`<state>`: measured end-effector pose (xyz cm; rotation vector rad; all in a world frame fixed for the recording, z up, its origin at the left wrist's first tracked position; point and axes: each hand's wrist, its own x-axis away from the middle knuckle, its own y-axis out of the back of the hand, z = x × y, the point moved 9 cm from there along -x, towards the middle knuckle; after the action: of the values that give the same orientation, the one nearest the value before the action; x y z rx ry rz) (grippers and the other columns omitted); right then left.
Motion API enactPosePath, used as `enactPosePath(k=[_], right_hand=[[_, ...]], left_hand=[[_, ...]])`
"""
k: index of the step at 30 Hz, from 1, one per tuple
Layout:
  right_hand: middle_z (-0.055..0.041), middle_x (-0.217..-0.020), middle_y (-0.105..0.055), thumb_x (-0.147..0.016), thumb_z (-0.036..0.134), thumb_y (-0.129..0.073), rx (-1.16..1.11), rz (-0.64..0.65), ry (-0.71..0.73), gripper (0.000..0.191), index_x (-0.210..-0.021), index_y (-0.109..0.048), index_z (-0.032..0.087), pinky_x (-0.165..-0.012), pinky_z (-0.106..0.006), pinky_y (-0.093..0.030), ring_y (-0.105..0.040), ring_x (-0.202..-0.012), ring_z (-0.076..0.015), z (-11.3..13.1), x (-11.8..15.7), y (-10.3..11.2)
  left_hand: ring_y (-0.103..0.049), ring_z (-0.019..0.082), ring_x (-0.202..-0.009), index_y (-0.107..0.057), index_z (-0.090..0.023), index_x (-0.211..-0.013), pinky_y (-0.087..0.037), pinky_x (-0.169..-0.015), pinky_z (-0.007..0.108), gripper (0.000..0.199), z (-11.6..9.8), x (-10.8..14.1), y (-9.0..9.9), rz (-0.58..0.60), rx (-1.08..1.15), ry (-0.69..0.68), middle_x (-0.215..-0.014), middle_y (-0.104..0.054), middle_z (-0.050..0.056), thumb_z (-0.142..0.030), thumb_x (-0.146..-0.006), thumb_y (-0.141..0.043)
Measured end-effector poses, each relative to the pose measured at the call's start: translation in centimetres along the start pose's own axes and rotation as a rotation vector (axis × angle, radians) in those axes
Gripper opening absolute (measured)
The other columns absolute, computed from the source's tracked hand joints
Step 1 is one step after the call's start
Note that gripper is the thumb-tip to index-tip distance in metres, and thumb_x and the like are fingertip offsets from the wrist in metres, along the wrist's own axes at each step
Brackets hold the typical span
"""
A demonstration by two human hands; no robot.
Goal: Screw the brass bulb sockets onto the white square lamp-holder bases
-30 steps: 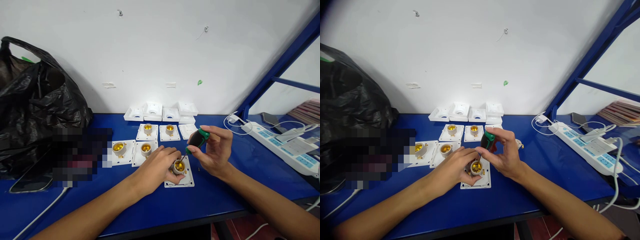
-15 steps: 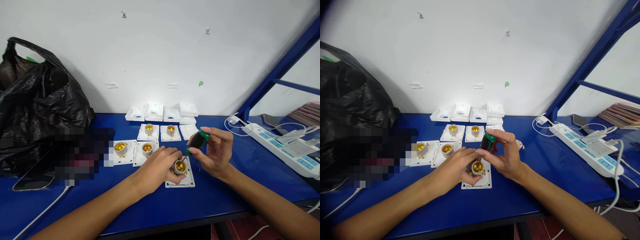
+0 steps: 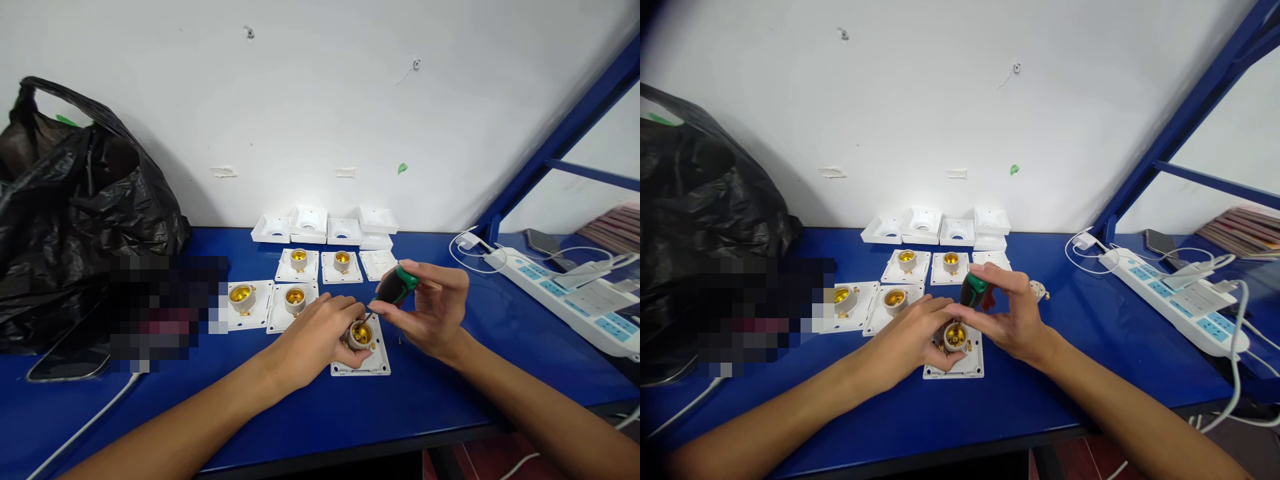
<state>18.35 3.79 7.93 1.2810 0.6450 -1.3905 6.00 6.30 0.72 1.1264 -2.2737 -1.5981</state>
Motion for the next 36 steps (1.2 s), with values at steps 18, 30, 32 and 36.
enactPosePath(k=[18,30,32,36], right_hand=[[-0.0075,-0.128,-0.065,-0.094,0.018,-0.069,-0.057,0.22,-0.136,0.066,-0.153,-0.042,0.034,-0.061,-0.032,-0.064,-0.067,-0.074,-0.0143,-0.4,-0.7,-1.6],[-0.0037,-0.119,-0.066,-0.089,0.017,-0.076,-0.058,0.164,-0.193,0.068,-0.148,-0.046,0.033,-0.054,-0.026,-0.059,-0.062,-0.067,-0.0109,-1.0,-0.9,-1.3],[-0.0047,-0.125,-0.066,-0.085,0.017,-0.081,-0.045,0.12,-0.161,0.072,-0.147,-0.047,0.034,-0.051,-0.025,-0.057,-0.063,-0.069,-0.011,-0.8,-0.8,-0.9],[-0.0073,-0.13,-0.065,-0.089,0.016,-0.077,-0.09,0.192,-0.179,0.069,-0.148,-0.046,0.033,-0.059,-0.028,-0.061,-0.07,-0.084,-0.0156,-0.8,-0.7,-1.5]], left_hand=[[-0.061,0.018,-0.07,-0.063,-0.019,-0.094,-0.045,-0.075,0.034,0.029,0.0,-0.1,0.1,0.012,0.002,0.007,-0.084,-0.066,-0.001,-0.036,-0.081,-0.082],[-0.062,0.02,-0.073,-0.063,-0.019,-0.095,-0.044,-0.073,0.034,0.031,0.1,-0.1,0.0,0.017,0.009,-0.004,-0.087,-0.066,0.001,-0.035,-0.079,-0.084],[-0.061,0.019,-0.072,-0.063,-0.019,-0.094,-0.044,-0.073,0.033,0.027,0.0,-0.2,0.0,0.033,0.022,0.004,-0.087,-0.065,0.0,-0.032,-0.081,-0.082],[-0.062,0.019,-0.075,-0.065,-0.018,-0.097,-0.043,-0.075,0.034,0.024,0.0,-0.2,0.0,0.056,0.043,0.018,-0.09,-0.066,0.0,-0.029,-0.082,-0.081]])
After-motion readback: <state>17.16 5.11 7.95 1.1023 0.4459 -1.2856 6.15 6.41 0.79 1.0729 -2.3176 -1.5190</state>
